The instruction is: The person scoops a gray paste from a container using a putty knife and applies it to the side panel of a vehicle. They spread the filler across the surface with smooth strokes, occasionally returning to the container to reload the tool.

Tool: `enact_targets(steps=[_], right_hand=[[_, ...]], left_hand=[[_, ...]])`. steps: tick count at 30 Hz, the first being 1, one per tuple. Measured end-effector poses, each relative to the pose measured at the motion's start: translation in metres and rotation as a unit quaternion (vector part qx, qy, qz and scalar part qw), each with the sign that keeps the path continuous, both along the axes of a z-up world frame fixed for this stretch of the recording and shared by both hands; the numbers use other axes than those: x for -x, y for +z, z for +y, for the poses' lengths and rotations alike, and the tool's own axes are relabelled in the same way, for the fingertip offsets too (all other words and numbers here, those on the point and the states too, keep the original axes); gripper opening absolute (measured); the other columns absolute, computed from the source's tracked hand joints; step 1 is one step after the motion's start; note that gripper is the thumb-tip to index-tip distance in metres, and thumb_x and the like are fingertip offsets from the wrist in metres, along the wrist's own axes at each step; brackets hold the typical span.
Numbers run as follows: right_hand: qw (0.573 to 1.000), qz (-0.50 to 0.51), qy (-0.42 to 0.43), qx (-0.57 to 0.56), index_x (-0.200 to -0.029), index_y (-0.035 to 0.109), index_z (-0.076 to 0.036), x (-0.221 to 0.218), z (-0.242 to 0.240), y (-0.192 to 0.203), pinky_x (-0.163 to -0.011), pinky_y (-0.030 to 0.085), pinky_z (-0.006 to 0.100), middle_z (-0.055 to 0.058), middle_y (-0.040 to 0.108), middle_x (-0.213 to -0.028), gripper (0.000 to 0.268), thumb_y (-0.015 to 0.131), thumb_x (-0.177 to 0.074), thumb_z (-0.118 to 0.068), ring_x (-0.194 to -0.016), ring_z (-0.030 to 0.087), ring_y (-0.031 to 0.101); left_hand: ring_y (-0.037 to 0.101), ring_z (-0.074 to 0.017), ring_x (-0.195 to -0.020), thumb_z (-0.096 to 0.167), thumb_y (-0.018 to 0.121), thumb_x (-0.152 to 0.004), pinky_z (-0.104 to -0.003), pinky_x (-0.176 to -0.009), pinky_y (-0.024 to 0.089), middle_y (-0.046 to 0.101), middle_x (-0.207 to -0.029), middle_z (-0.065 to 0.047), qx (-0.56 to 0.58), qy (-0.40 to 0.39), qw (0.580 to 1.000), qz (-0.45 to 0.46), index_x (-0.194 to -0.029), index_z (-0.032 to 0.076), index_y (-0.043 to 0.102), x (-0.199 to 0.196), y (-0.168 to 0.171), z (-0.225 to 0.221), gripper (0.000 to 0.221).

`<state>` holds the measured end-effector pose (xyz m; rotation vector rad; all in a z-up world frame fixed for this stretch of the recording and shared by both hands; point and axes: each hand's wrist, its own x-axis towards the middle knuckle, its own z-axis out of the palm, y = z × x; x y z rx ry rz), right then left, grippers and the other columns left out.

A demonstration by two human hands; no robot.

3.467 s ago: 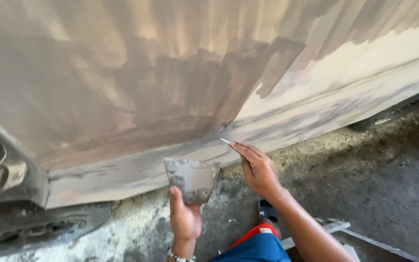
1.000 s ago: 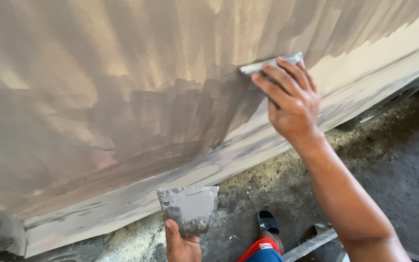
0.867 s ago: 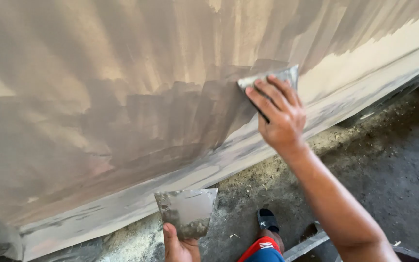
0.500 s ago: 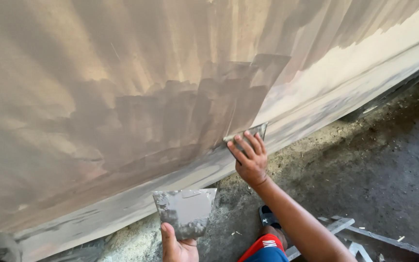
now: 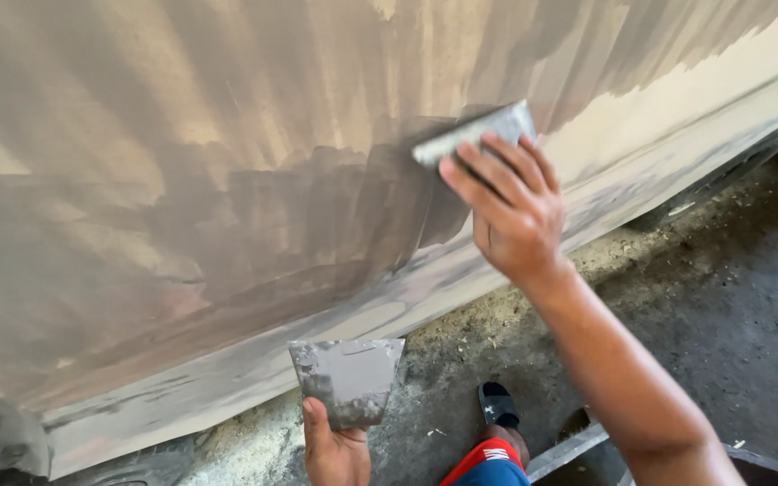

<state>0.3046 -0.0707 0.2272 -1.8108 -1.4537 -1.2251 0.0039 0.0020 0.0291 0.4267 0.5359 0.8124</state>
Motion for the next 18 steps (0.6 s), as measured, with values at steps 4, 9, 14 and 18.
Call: enact_targets(steps=[4, 9, 14, 18], right_hand=[[0.998, 0.014, -0.022, 0.057, -0.126, 0.076, -0.015, 0.003, 0.013, 0.009, -0.114, 0.049, 0.046, 0.006, 0.075, -0.129, 0.035, 0.06, -0.099, 0.0, -0.127, 0.027, 0.067], [0.996, 0.089, -0.003, -0.007, -0.125, 0.075, -0.008, 0.004, 0.019, -0.072, -0.109, 0.056, 0.04, 0.009, 0.074, -0.129, 0.025, 0.069, -0.101, -0.003, -0.123, 0.027, 0.069], [0.992, 0.116, -0.041, 0.01, -0.121, 0.075, -0.011, 0.025, 0.011, -0.146, -0.111, 0.053, 0.046, 0.009, 0.075, -0.124, 0.028, 0.069, -0.094, -0.008, -0.122, 0.027, 0.069], [0.991, 0.129, -0.02, 0.02, -0.121, 0.075, -0.014, 0.033, 0.005, -0.202, -0.107, 0.055, 0.045, 0.004, 0.074, -0.124, 0.024, 0.071, -0.098, -0.014, -0.12, 0.024, 0.069]], left_hand=[[0.065, -0.0304, -0.117, 0.044, 0.05, -0.102, -0.049, -0.092, 0.056, 0.063, -0.134, -0.017, -0.001, 0.007, 1.0, 0.001, -0.15, 0.005, 0.044, -0.002, -0.011, -0.002, 0.063], [0.068, -0.0327, -0.112, 0.046, 0.049, -0.096, -0.051, -0.089, 0.06, 0.066, -0.129, -0.017, 0.03, 0.017, 0.998, 0.052, -0.146, 0.008, 0.046, -0.003, -0.008, 0.003, 0.062], [0.066, -0.0288, -0.114, 0.047, 0.051, -0.101, -0.048, -0.09, 0.056, 0.064, -0.132, -0.013, 0.011, 0.031, 0.998, 0.047, -0.148, 0.005, 0.046, 0.003, -0.012, 0.005, 0.063], [0.066, -0.0262, -0.117, 0.046, 0.049, -0.101, -0.046, -0.095, 0.056, 0.064, -0.132, -0.012, 0.009, 0.037, 0.999, 0.034, -0.147, 0.005, 0.046, -0.002, -0.006, 0.004, 0.062]])
